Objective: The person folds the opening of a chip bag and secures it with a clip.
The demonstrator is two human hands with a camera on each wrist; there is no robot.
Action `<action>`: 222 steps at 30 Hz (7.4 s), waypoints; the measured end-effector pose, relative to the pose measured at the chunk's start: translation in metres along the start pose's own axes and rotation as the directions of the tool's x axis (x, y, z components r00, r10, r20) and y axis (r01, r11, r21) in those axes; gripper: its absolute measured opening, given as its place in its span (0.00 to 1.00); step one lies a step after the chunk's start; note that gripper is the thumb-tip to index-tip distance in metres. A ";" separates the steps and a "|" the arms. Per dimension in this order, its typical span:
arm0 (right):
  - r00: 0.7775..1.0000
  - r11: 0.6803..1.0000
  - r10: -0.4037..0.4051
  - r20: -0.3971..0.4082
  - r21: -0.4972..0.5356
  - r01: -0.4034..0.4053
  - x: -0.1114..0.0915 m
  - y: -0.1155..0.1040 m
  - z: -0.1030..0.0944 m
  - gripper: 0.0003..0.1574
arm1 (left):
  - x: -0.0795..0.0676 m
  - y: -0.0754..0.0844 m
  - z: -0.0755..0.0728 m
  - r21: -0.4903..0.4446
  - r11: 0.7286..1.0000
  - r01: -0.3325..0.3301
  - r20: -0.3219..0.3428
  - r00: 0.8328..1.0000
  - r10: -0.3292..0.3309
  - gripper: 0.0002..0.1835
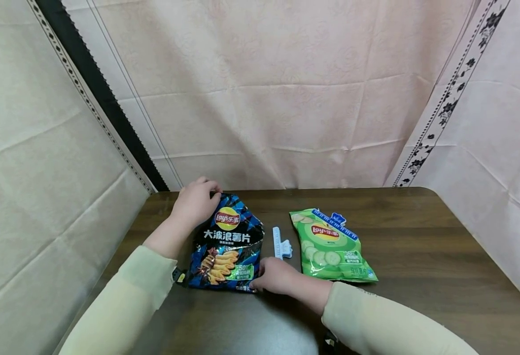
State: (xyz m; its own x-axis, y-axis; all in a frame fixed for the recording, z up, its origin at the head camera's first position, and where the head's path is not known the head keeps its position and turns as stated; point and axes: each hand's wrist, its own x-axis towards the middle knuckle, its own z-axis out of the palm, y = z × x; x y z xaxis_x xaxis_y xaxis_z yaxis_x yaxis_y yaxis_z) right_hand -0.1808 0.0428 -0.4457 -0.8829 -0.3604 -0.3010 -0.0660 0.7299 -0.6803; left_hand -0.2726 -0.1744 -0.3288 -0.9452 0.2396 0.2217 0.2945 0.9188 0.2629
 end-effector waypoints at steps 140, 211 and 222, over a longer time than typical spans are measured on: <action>0.890 0.972 -0.221 -0.400 -0.017 0.233 -0.012 -0.025 -0.067 0.05 | -0.050 0.017 -0.044 0.008 0.968 -0.251 -0.139 0.958 0.250 0.07; 0.897 0.973 -0.222 -0.382 -0.033 0.227 -0.009 -0.025 -0.064 0.02 | -0.061 0.026 -0.038 0.037 0.998 -0.055 -0.080 0.995 0.058 0.14; 0.902 0.969 -0.236 -0.361 -0.017 0.247 -0.011 -0.024 -0.063 0.03 | -0.063 0.025 -0.039 0.004 0.997 -0.072 -0.100 0.992 0.072 0.09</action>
State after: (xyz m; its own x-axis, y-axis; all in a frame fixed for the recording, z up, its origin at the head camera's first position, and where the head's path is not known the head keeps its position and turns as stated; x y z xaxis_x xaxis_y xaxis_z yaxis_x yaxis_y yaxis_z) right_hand -0.1992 0.0654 -0.3840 -0.9487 -0.2878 0.1307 -0.2900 0.6283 -0.7219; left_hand -0.2004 -0.1789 -0.2991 -0.9027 0.2726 0.3330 0.3613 0.9004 0.2424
